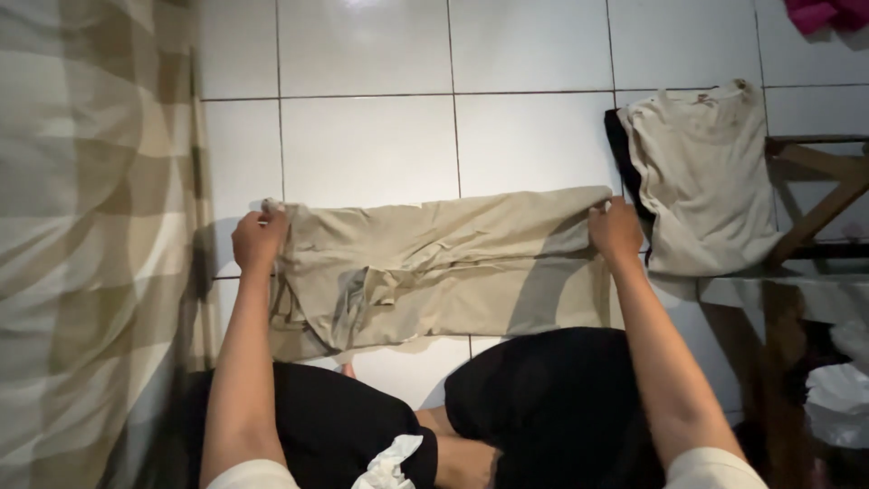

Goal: The person folds a beige t-shirt and a black t-shirt on a tiled floor. They smooth each shirt, fold the sides inward, fold the bottom up, and then fold the top down to create neat rectangles. The folded shirts are placed on a nearby stack.

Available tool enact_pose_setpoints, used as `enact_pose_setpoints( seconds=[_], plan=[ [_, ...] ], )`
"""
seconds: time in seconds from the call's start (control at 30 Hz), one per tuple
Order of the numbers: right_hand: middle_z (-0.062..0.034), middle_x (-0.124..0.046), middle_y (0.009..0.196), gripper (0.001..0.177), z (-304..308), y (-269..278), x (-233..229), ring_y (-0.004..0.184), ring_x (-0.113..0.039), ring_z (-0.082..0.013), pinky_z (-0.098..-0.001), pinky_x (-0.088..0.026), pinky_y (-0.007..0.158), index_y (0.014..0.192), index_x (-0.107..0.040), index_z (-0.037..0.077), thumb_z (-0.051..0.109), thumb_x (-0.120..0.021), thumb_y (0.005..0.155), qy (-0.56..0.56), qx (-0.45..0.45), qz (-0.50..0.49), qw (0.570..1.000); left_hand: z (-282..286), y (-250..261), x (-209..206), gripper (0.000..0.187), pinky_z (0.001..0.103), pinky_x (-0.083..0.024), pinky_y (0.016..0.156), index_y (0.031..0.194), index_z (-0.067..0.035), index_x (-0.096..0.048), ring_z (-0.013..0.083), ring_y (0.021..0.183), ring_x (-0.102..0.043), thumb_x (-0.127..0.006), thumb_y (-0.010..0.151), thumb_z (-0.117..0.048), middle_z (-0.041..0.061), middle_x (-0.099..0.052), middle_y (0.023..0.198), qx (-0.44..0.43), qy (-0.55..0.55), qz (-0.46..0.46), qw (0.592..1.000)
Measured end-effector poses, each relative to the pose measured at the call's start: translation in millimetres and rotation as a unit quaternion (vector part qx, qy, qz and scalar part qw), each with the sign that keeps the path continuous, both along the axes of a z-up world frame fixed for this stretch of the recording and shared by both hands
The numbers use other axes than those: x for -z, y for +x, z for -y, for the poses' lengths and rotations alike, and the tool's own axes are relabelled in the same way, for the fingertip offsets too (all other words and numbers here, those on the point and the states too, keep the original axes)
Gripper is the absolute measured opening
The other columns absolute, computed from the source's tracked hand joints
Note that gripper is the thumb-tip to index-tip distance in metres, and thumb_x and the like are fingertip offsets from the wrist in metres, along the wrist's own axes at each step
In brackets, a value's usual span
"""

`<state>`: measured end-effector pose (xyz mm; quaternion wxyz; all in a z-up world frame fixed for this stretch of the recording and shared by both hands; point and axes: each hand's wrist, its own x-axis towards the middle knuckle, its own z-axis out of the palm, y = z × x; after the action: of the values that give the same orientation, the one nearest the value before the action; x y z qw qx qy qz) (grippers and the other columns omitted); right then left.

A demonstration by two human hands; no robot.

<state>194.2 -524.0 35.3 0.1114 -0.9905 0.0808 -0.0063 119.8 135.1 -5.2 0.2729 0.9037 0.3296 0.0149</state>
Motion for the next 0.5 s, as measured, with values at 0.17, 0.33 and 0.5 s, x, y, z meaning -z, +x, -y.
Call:
enact_pose_setpoints(
  seconds=[0.17,0.33,0.5],
  plan=[
    [-0.0264,-0.070,0.096,0.041,18,-7,34,0.091,-0.067,-0.0459,-0.0524,-0.053,0.078,0.101,-0.069,-0.002,0.036,-0.076,0.086,0.084,0.100,-0.010,0.991,16,-1,-23,0.042,0.049,-0.056,0.078,0.088,-0.008,-0.076,0.0385,0.090,-0.071,-0.077,0.079,-0.049,0.016,-0.075,0.092,-0.023,-0.008,-0.058,0.998],
    [-0.0219,-0.073,0.095,0.027,44,-19,66,0.093,-0.070,-0.0410,-0.0484,-0.054,0.082,0.098,-0.069,0.000,0.025,-0.074,0.091,0.141,0.069,0.052,0.986,1,1,-9,0.037,0.047,-0.053,0.072,0.080,-0.004,-0.070,0.0363,0.079,-0.068,-0.077,0.080,-0.040,0.016,-0.072,0.083,0.002,-0.029,-0.053,0.998],
    [-0.0196,-0.072,0.090,0.015,42,-22,49,0.087,-0.070,-0.0398,-0.0478,-0.055,0.080,0.093,-0.070,0.004,0.018,-0.072,0.088,0.097,0.055,0.069,0.991,-3,24,-12,0.046,0.046,-0.044,0.066,0.078,0.002,-0.051,0.0355,0.069,-0.052,-0.076,0.096,-0.032,0.018,-0.056,0.072,0.013,-0.071,0.094,0.993]
  ],
)
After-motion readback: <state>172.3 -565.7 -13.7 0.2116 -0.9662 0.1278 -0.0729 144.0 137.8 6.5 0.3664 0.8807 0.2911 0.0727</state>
